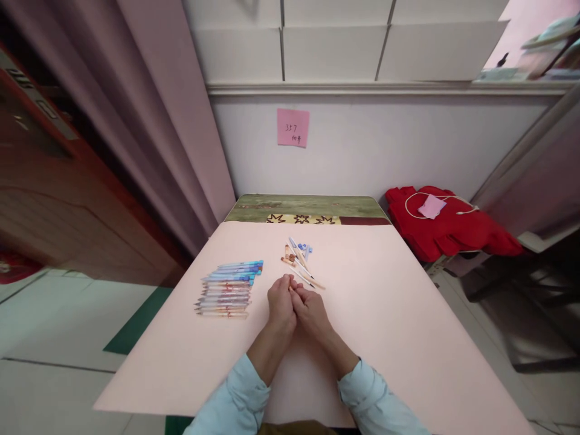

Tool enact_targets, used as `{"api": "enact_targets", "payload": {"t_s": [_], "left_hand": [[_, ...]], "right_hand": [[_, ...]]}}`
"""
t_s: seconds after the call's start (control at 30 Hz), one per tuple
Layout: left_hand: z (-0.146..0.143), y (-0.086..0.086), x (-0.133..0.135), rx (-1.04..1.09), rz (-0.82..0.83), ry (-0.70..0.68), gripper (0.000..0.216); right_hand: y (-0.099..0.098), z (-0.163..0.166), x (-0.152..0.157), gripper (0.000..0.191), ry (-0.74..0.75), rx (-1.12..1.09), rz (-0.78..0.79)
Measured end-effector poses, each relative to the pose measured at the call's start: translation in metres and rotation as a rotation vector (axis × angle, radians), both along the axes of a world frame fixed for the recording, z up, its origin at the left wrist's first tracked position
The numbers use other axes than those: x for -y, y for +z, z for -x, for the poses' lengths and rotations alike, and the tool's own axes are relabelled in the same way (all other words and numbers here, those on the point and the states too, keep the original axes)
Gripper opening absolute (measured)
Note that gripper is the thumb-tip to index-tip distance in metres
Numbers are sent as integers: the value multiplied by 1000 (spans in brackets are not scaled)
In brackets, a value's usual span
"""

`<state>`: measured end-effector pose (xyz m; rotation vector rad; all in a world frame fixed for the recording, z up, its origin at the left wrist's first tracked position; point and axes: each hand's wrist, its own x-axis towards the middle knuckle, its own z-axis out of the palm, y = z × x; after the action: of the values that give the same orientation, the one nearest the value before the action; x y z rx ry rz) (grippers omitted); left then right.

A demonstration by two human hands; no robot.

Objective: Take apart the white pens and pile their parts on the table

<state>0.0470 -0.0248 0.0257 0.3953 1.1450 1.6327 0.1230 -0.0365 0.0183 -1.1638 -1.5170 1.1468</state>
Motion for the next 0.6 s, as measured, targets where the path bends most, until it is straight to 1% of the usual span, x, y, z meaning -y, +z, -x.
{"api": "enact_targets", "payload": {"t_s": [0.2,0.33,0.43,0.53,0.6], "left_hand": [[0,3,1,-44,42,37,23],[3,7,1,-57,22,37,24],[4,6,4,-37,15,-27,27],[4,4,8,12,35,-120,31],[3,4,11,54,54,-152,29]], "right_hand": [[0,4,4,36,2,5,8],[-2,6,3,34,4,14,12],[-2,7,4,37,-28,47,-5],[-2,6,5,41,-98,130,-41],[-2,5,7,41,-115,194,-72]]}}
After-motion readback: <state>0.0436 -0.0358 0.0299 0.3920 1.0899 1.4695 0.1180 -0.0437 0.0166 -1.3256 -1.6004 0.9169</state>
